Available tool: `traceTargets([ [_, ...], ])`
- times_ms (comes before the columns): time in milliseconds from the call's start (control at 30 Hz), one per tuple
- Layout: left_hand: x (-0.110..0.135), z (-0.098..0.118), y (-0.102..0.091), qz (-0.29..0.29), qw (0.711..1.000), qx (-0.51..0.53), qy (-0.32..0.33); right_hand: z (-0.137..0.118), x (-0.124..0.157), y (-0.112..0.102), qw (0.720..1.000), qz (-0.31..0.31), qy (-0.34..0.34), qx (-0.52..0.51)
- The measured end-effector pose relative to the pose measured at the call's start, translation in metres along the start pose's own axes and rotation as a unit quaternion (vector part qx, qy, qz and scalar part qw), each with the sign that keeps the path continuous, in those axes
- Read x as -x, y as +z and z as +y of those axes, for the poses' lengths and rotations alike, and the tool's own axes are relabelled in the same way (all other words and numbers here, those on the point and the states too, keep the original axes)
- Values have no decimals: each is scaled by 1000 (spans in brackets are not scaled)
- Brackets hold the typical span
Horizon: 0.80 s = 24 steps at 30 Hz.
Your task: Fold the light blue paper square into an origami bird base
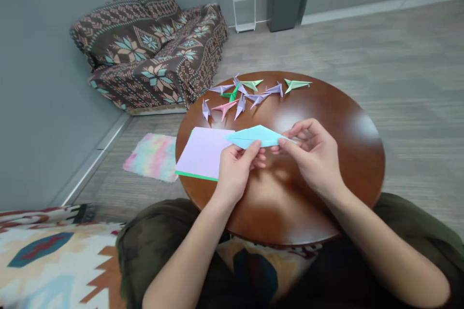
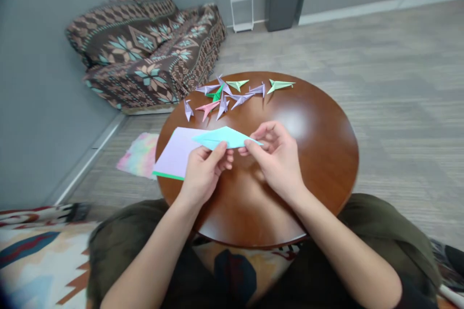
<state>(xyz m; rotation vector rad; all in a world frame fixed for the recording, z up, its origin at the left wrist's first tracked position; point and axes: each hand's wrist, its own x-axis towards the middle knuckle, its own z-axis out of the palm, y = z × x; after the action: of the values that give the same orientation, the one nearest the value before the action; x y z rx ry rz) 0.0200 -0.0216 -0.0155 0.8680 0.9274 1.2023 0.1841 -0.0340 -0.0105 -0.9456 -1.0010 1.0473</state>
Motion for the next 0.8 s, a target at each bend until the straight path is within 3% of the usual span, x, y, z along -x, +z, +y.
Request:
traceTargets([
  [100, -1, 1, 1, 11, 997, -65, 38, 1, 5, 1, 995, -48, -47, 77],
  [233, 0, 10, -1, -7, 988, -133, 74, 2, 5, 0, 985, -110, -52, 121],
  [800, 11, 9, 5, -15, 965, -223, 136, 0, 7, 2, 991, -105, 14, 76],
])
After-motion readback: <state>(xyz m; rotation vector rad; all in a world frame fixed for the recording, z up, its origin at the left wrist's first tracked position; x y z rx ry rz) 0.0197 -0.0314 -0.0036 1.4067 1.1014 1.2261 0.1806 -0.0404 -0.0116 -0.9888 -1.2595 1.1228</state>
